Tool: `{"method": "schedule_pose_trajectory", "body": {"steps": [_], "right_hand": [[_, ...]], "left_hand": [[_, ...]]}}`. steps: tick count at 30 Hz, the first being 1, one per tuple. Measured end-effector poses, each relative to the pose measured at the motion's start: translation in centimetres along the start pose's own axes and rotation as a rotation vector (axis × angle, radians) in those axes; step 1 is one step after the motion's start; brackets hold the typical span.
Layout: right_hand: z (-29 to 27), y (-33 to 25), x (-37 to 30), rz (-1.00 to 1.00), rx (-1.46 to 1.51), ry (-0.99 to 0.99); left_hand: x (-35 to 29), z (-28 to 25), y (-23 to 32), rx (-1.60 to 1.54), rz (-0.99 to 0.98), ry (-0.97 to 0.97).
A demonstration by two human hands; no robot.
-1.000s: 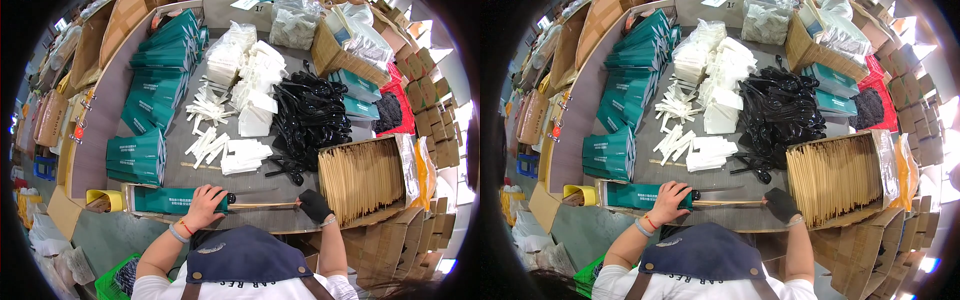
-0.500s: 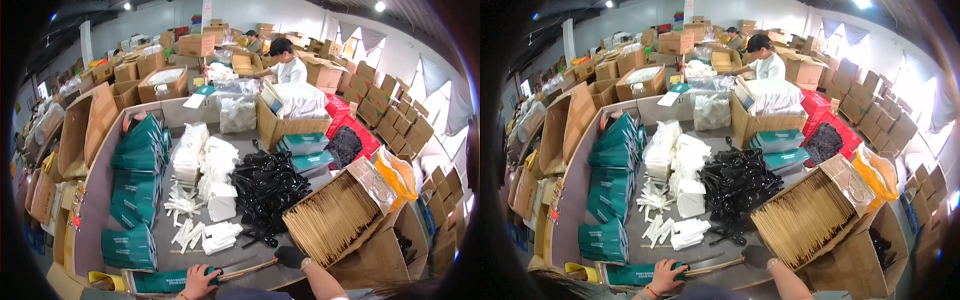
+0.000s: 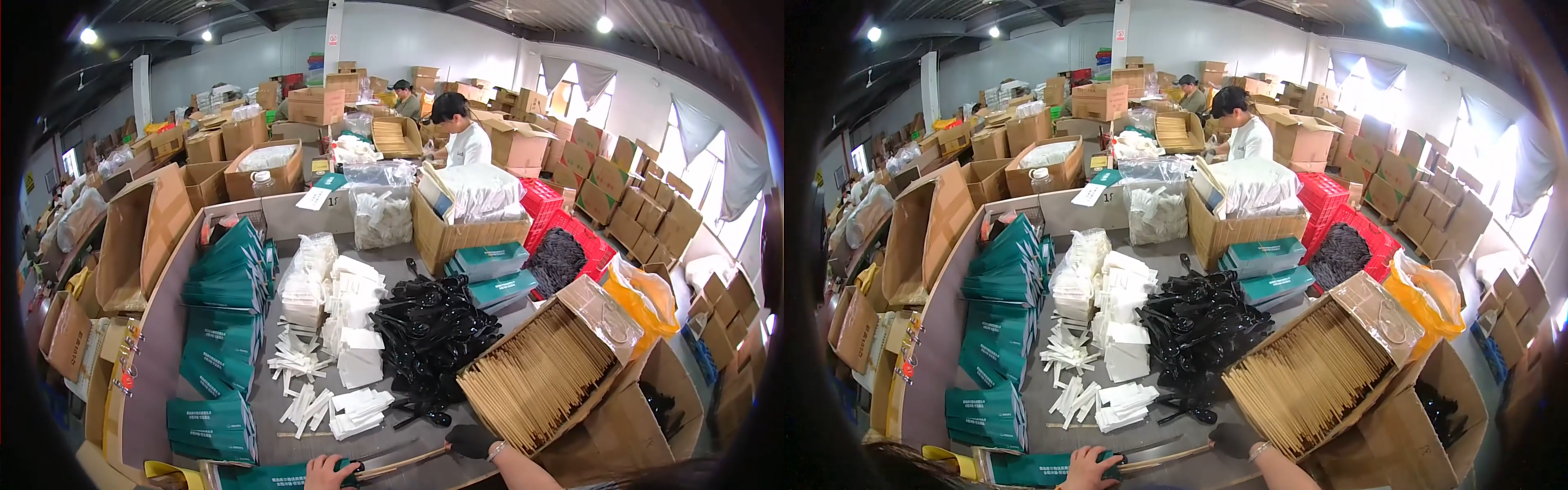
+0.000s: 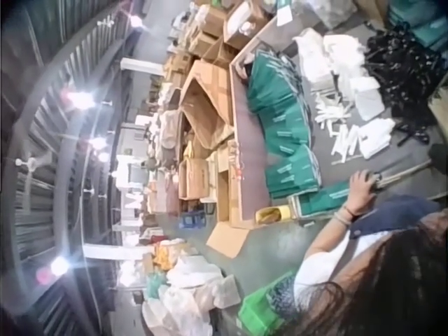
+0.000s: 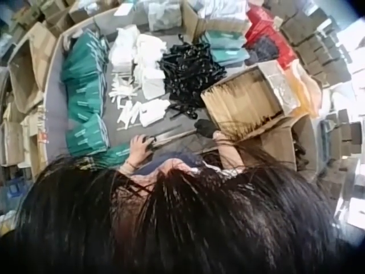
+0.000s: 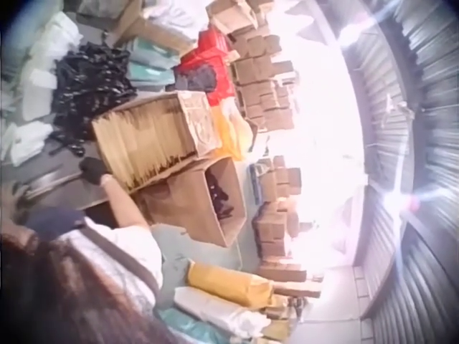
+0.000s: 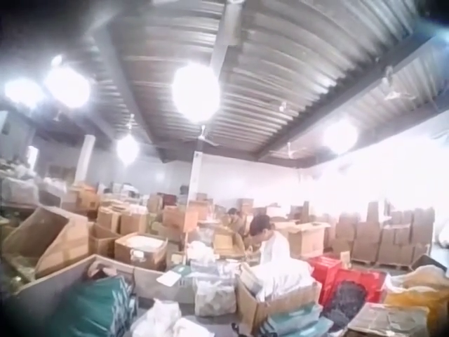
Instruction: Insert pairs of chopsticks into paper sleeves and organize them in a container.
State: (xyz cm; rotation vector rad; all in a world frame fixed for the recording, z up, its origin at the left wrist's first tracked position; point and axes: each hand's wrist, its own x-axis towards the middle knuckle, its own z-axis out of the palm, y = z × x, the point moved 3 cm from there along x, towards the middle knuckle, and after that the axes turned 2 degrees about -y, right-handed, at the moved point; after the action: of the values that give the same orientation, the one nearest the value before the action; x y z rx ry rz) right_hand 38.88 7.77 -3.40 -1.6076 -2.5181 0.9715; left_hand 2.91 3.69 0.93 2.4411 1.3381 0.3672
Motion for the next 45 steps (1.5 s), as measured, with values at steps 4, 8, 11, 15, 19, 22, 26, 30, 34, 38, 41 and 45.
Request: {"method": "schedule_pose_trajectory", "body": {"steps": [4, 8, 11, 15, 19, 22, 26, 30, 34, 38, 41, 45], "right_hand": [[1.3, 1.6, -0.2, -0.034, 0.103, 0.071], [1.0, 0.5, -0.1, -0.011, -0.013, 0.027], [0.8, 0.8, -0.3, 0.000, -0.030, 0.017], [-0.1, -0.5, -0.2, 0.027, -0.041, -0.016], [0.4, 0.1, -0.2, -0.006, 0.000, 0.003], [0.7, 0.5, -0.3, -0.009, -0.029, 0.030], [-0.2, -0.6, -0.4, 0.018, -0.004, 0.003], [0.4, 0.4, -0.5, 0.022, 0.024, -0.002], [-0.3, -0.7, -0.5, 0.009, 0.017, -0.004], [0.1, -0.4, -0.4, 0.034, 0.000, -0.017], [0.3, -0.1, -0.3, 0.034, -0.028, -0.016], [0.2, -1.6, -0.2, -0.006, 0.069, 0.003]], "left_hand": [[-0.1, -0.1, 0.2, -0.021, 0.003, -0.004], [-0.3, 0.3, 0.1, -0.018, -0.012, -0.007], [-0.3, 0.0, 0.2, -0.021, -0.014, -0.009], [-0.5, 0.3, 0.2, -0.024, -0.024, -0.001], [-0.3, 0.2, 0.2, -0.044, -0.027, -0.002], [-0.3, -0.3, 0.5, -0.045, -0.021, 0.001], [-0.1, -0.6, 0.6, -0.046, -0.029, -0.017], [0.0, -0.6, 0.5, -0.030, -0.011, 0.000], [-0.2, -0.4, 0.5, 0.001, -0.012, 0.010], [-0.3, -0.5, 0.4, 0.000, -0.018, 0.015], [-0.4, -0.3, 0.4, -0.007, -0.021, 0.024], [-0.6, 0.4, 0.2, -0.005, -0.041, 0.019]]}}
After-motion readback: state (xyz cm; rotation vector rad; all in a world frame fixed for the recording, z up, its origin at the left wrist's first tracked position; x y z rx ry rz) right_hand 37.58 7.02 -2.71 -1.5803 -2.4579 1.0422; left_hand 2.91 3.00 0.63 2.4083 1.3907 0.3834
